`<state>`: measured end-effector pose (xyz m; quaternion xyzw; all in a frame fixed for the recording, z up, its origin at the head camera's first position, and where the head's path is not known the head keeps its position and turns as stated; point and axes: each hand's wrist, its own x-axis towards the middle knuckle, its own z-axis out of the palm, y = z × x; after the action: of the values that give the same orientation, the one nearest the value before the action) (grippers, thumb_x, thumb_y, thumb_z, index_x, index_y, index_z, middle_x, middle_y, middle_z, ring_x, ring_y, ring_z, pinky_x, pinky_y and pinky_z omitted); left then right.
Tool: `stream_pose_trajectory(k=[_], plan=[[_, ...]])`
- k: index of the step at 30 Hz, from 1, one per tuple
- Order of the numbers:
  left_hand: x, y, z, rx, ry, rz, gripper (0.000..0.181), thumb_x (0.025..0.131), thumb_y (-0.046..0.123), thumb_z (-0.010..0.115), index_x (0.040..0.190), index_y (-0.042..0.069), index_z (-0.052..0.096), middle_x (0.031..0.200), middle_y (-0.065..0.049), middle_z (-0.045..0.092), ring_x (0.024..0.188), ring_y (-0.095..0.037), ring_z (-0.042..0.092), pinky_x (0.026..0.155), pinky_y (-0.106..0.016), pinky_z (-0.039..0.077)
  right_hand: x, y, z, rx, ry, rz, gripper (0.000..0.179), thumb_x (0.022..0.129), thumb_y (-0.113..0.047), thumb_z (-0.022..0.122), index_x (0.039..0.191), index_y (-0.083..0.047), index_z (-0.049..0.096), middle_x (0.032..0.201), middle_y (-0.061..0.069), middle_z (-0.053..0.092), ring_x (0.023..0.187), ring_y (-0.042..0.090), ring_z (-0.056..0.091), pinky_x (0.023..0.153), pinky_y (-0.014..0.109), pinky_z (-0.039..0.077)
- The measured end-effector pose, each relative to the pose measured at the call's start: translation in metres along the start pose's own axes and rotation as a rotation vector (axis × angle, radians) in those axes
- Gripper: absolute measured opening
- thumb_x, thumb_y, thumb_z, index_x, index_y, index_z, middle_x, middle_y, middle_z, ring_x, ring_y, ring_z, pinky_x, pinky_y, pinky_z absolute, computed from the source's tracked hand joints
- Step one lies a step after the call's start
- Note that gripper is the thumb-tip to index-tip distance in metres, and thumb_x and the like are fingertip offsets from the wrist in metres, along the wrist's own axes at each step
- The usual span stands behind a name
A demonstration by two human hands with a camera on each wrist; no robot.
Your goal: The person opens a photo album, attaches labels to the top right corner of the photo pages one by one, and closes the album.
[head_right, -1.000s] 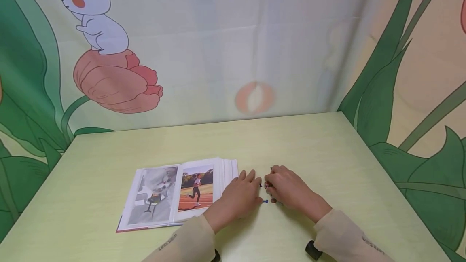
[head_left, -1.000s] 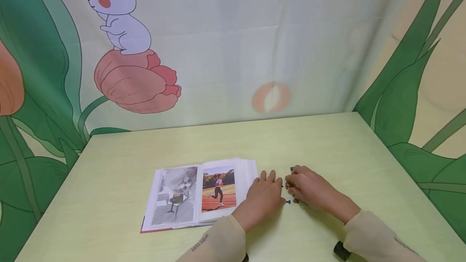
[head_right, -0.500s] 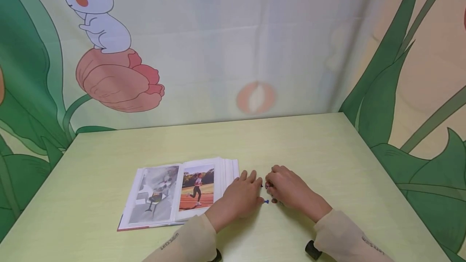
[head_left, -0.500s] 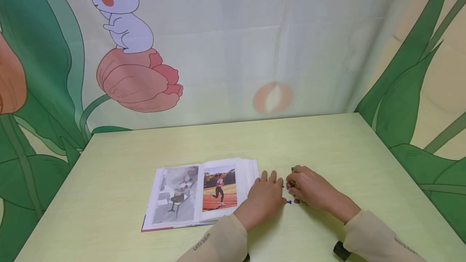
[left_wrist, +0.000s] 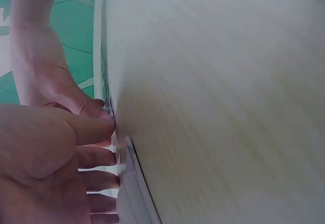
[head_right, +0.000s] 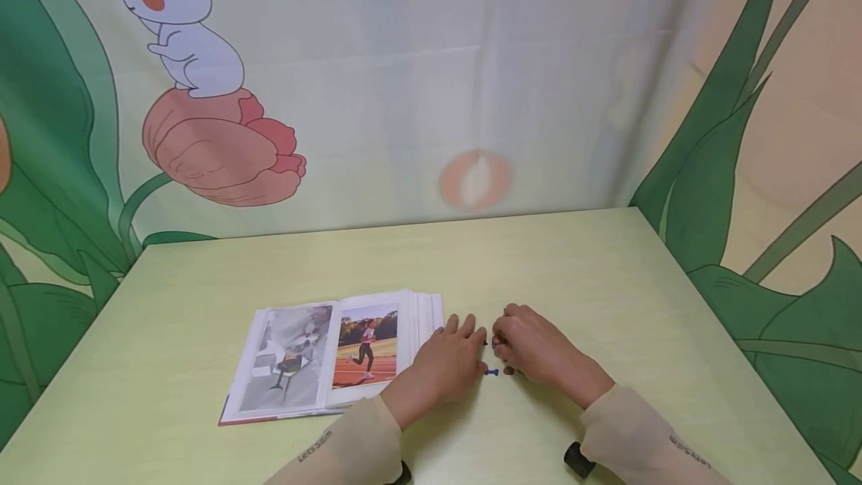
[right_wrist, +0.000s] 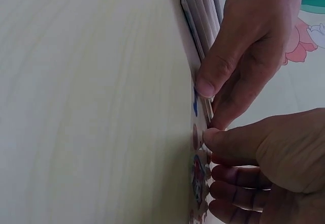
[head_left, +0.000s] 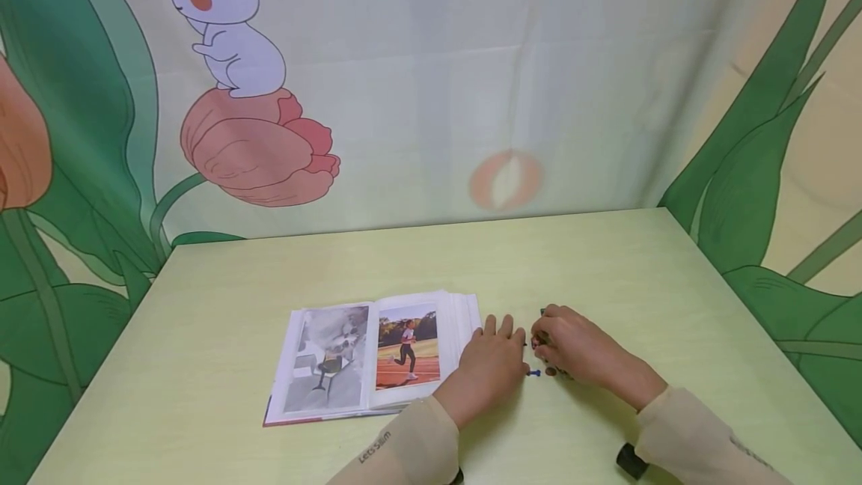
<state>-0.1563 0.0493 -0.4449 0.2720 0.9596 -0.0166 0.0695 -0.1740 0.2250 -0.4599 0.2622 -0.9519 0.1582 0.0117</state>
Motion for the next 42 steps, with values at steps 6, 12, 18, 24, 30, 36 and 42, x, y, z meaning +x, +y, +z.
stream_pose_trajectory(k=[6, 12, 18, 24, 30, 36, 42], plan=[[0.000, 0.001, 0.000, -0.007, -0.009, -0.006, 0.054, 0.105, 0.040, 0.059, 0.151, 0.013, 0.053, 0.159, -0.008, 0.045, 0.146, -0.031, 0.041, 0.113, -0.041, 0.042, 0.001, 0.000, 0.000, 0.003, 0.017, -0.005, 0.007, 0.091, -0.003, 0.077, 0.087, -0.007, 0.074, 0.082, -0.003, 0.056, 0.077, 0.014, 0.050, 0.070, 0.031, 0.049], [-0.002, 0.002, -0.003, -0.018, -0.001, -0.013, 0.054, 0.105, 0.039, 0.060, 0.151, 0.012, 0.053, 0.159, -0.009, 0.045, 0.146, -0.031, 0.041, 0.113, -0.042, 0.042, 0.002, -0.003, 0.000, 0.003, 0.022, -0.013, 0.005, 0.090, -0.003, 0.079, 0.086, -0.006, 0.075, 0.083, -0.002, 0.057, 0.075, 0.013, 0.050, 0.068, 0.030, 0.050], [-0.004, 0.002, -0.004, -0.040, -0.003, -0.017, 0.052, 0.105, 0.037, 0.061, 0.149, 0.011, 0.054, 0.158, -0.009, 0.045, 0.146, -0.032, 0.041, 0.114, -0.043, 0.041, 0.002, -0.003, 0.001, 0.038, 0.017, 0.032, 0.005, 0.090, -0.003, 0.078, 0.087, -0.006, 0.074, 0.082, -0.003, 0.057, 0.076, 0.013, 0.053, 0.070, 0.032, 0.052], [-0.004, 0.002, -0.003, -0.045, -0.003, -0.018, 0.052, 0.105, 0.037, 0.060, 0.149, 0.011, 0.053, 0.159, -0.010, 0.045, 0.147, -0.032, 0.040, 0.115, -0.043, 0.040, 0.001, -0.001, 0.000, 0.074, 0.036, 0.069, 0.009, 0.090, -0.002, 0.078, 0.086, -0.008, 0.073, 0.082, -0.005, 0.057, 0.074, 0.009, 0.053, 0.072, 0.032, 0.055], [-0.003, 0.002, -0.003, -0.019, 0.002, -0.013, 0.051, 0.105, 0.038, 0.060, 0.148, 0.011, 0.054, 0.158, -0.009, 0.046, 0.145, -0.032, 0.041, 0.114, -0.042, 0.041, 0.003, 0.005, -0.001, 0.114, 0.021, 0.090, 0.015, 0.093, -0.004, 0.076, 0.082, -0.013, 0.069, 0.081, -0.007, 0.057, 0.070, 0.008, 0.051, 0.068, 0.029, 0.052], [-0.003, 0.002, -0.002, -0.018, 0.001, -0.010, 0.052, 0.105, 0.038, 0.059, 0.150, 0.011, 0.053, 0.159, -0.010, 0.045, 0.147, -0.032, 0.040, 0.115, -0.043, 0.041, 0.003, 0.014, -0.004, 0.207, -0.015, 0.113, 0.015, 0.095, -0.008, 0.074, 0.084, -0.015, 0.067, 0.078, -0.008, 0.057, 0.068, 0.008, 0.051, 0.066, 0.029, 0.047], [-0.003, 0.003, 0.000, -0.017, -0.004, -0.016, 0.053, 0.105, 0.038, 0.059, 0.150, 0.011, 0.053, 0.160, -0.009, 0.044, 0.148, -0.032, 0.039, 0.115, -0.043, 0.040, 0.001, 0.016, -0.008, 0.249, -0.034, 0.117, 0.013, 0.097, -0.009, 0.073, 0.086, -0.014, 0.067, 0.077, -0.007, 0.058, 0.070, 0.010, 0.051, 0.068, 0.029, 0.047]])
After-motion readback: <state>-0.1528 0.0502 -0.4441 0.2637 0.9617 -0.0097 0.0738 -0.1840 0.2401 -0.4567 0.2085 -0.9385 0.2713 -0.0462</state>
